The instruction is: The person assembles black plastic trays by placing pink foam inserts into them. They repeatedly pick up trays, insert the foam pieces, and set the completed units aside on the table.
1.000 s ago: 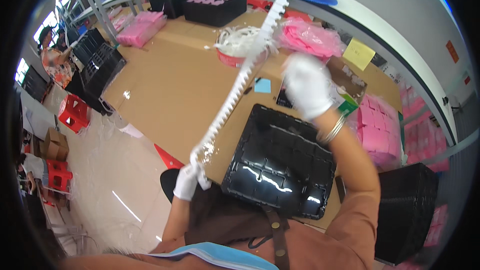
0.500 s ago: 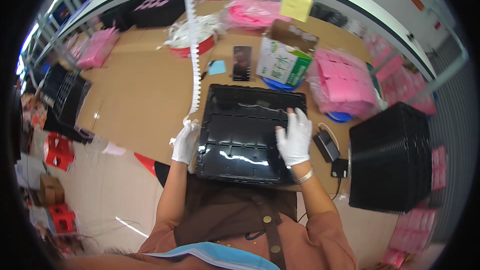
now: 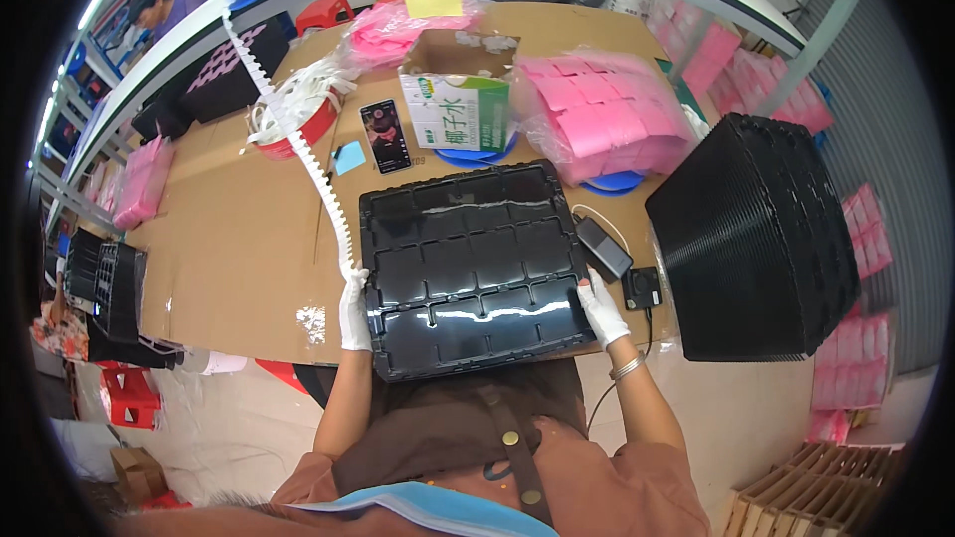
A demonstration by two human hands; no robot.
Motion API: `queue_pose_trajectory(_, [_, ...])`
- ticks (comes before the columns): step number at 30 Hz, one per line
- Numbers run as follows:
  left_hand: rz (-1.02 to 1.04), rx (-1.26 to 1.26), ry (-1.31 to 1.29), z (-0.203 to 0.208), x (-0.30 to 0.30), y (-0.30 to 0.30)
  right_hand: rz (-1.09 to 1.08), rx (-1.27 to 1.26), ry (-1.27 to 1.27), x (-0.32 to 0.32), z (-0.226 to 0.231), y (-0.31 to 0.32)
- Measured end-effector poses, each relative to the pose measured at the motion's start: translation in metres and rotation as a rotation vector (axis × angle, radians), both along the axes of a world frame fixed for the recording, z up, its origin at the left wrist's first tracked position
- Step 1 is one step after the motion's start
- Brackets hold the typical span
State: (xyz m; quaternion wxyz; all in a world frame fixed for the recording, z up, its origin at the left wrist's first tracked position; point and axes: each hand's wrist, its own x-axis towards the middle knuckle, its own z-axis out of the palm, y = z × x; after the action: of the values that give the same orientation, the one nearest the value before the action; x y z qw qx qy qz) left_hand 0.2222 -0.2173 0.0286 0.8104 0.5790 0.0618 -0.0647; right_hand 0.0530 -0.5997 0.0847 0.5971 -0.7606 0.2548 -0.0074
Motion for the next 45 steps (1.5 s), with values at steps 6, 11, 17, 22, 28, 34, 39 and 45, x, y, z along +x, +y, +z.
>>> queue_pose_trajectory(6, [-0.040, 0.079, -0.045, 0.003, 0.013, -0.005, -0.040, -0.303, 0.068, 0.006, -0.024, -0.033])
queue_pose_trajectory(11, [0.104, -0.180, -0.036, 0.009, 0.015, -0.003, -0.057, -1.108, 0.093, 0.029, 0.009, -0.043])
queue_pose_trajectory(17, [0.154, 0.056, -0.109, 0.026, 0.005, 0.028, -0.011, -1.083, 0.314, 0.058, 0.010, -0.063])
queue_pose_trajectory(22, [0.127, 0.139, -0.095, 0.053, -0.019, 0.041, -0.247, -1.127, 0.306, 0.072, -0.008, -0.089])
queue_pose_trajectory(28, [-0.389, -1.013, 0.159, 0.102, -0.050, 0.029, -0.207, -1.408, 0.155, 0.079, 0.039, -0.032])
queue_pose_trajectory(34, [-0.115, -0.709, 0.231, 0.137, -0.057, -0.032, 0.424, -0.035, -0.426, 0.095, 0.102, 0.176])
queue_pose_trajectory(39, [-0.129, -0.664, 0.113, 0.136, -0.058, -0.033, 0.447, 0.252, -0.371, 0.113, 0.074, 0.219])
queue_pose_trajectory(45, [-0.118, -0.643, 0.126, 0.133, -0.058, -0.032, 0.434, 0.357, -0.291, 0.125, 0.052, 0.222])
